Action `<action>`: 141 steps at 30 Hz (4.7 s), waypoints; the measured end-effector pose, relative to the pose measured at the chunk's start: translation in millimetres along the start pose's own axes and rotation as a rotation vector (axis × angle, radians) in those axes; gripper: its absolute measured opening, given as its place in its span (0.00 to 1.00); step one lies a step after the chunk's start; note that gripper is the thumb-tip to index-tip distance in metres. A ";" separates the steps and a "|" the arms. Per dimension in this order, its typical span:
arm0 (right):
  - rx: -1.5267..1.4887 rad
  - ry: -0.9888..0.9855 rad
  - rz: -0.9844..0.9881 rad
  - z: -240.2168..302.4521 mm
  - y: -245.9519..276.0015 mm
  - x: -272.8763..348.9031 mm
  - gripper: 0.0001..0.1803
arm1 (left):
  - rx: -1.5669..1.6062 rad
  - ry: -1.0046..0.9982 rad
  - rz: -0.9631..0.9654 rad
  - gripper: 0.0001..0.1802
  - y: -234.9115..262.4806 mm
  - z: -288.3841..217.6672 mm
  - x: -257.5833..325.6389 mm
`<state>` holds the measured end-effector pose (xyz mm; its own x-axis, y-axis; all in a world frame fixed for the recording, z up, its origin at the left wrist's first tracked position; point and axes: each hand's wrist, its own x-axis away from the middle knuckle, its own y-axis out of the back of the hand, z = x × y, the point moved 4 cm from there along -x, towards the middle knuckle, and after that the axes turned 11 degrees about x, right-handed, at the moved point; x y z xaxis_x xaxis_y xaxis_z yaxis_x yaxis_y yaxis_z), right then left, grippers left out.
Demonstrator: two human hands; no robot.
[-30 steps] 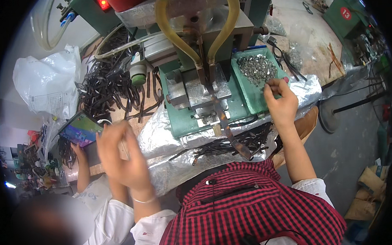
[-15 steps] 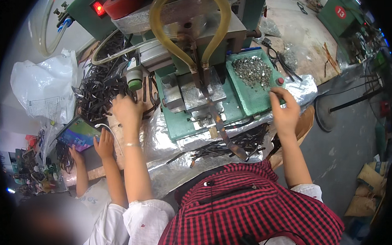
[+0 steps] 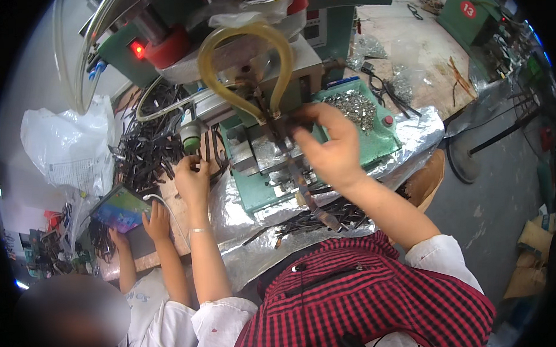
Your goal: The person repeatedly picks small metal components from a tray and places them into a press machine, then removes the processed items. The task is performed continuously with both hands while a coworker uses a tablet nearby.
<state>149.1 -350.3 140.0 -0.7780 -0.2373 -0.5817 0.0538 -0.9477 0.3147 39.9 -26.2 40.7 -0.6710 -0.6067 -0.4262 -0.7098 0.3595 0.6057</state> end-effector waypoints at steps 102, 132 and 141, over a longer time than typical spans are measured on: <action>0.150 -0.329 -0.142 -108.9 101.5 17.6 0.27 | 0.296 -1.167 0.113 0.12 6.1 -234.9 88.6; 0.409 -0.224 -0.046 -90.2 66.4 39.1 0.08 | -0.737 -0.263 0.146 0.14 -2.5 -4.6 6.0; 0.394 -0.244 -0.131 -63.6 104.4 62.0 0.07 | -0.286 0.099 0.220 0.13 33.7 -10.9 16.8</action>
<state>146.3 -477.5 89.1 -0.8890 -0.0192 -0.4576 -0.2594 -0.8022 0.5378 7.1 -32.0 61.2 -0.7671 -0.6075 -0.2063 -0.4528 0.2849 0.8449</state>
